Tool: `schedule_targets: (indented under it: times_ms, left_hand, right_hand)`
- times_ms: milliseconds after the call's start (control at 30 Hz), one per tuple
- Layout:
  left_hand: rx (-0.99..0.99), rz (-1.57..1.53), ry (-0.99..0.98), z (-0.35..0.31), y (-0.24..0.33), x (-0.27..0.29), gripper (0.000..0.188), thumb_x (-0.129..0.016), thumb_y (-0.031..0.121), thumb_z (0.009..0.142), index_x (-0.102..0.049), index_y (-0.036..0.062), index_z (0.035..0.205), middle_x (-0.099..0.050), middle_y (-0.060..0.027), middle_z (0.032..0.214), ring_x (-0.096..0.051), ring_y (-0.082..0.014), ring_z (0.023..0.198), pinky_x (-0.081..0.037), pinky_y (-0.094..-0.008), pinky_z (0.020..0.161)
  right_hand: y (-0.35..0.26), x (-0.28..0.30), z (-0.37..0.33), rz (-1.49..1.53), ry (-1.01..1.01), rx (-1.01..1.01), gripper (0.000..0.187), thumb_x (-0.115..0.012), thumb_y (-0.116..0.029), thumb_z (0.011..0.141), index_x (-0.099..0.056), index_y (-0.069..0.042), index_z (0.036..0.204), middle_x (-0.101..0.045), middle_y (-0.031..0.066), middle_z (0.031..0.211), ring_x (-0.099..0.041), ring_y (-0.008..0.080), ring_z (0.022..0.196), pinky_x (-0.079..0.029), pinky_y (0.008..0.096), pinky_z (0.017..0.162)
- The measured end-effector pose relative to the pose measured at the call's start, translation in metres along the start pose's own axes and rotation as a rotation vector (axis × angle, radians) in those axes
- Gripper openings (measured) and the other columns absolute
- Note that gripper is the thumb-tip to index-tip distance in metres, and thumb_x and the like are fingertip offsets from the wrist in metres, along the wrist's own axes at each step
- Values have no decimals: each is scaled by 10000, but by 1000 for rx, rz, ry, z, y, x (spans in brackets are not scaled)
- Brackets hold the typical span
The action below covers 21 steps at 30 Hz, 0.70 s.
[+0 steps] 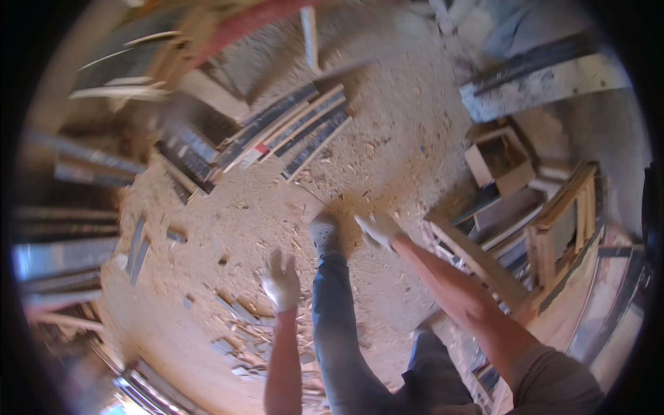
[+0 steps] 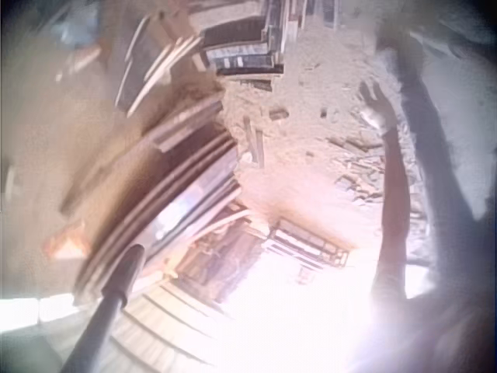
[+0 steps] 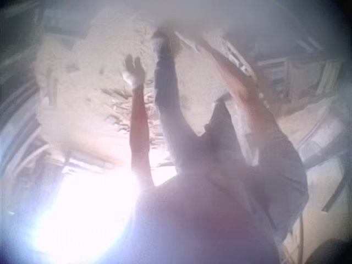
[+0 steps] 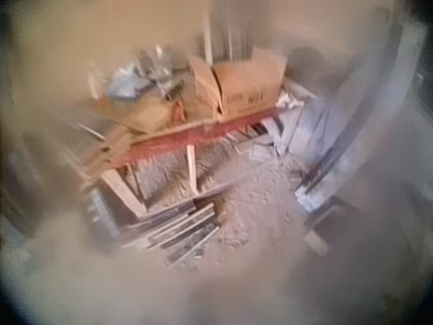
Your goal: The person assembles wooden frames by positioning planks and using a nail gun to fasten them together. They repeatedly pick up planks, align them on a workbench, and drive nails into the joints. The person also uses a hammer to adjust pieces and occasionally clears debris from the work area.
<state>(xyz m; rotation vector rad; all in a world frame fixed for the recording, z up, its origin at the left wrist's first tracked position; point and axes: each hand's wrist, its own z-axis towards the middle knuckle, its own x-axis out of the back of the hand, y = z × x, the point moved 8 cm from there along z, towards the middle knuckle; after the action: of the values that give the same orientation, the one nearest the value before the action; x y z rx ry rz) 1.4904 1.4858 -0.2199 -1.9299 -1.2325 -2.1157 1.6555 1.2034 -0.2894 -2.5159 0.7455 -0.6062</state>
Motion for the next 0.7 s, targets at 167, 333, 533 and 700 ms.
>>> schedule_targets:
  times_ms: [167, 333, 533, 700]
  left_hand:
    - [-419, 450, -86, 283, -1, -121, 667, -738, 418, 897, -530, 42, 1408, -596, -263, 1325, -572, -455, 1236, -504, -519, 1042]
    - [-522, 755, -296, 408, 4, -240, 789, -724, 582, 862, -501, 27, 1377, -633, -236, 1225, -658, -461, 1026, -554, -537, 853]
    - [-433, 511, -677, 410, 36, -263, 488, -709, 416, 887, -669, 30, 1183, -708, -206, 875, -713, -400, 875, -581, -482, 772]
    - [-206, 94, -828, 267, 48, -148, 443, -731, 435, 924, -676, -2, 975, -697, -183, 880, -678, -381, 854, -529, -471, 753]
  right_hand:
    - [-67, -21, 189, 243, 44, -225, 763, -511, -669, 984, -552, -116, 460, -525, 67, 424, -535, 197, 370, -457, 401, 475]
    - [-85, -23, 323, 206, 135, -273, 713, -548, -657, 947, -665, -47, 597, -662, 138, 601, -662, 240, 547, -536, 461, 682]
    - [-9, -5, 352, 583, 341, -235, 357, -606, -310, 942, -658, -20, 739, -670, 129, 649, -588, 186, 455, -525, 428, 509]
    - [21, -5, 147, 843, 364, -150, 364, -655, -331, 969, -605, -51, 742, -586, 56, 553, -555, 124, 464, -388, 349, 412]
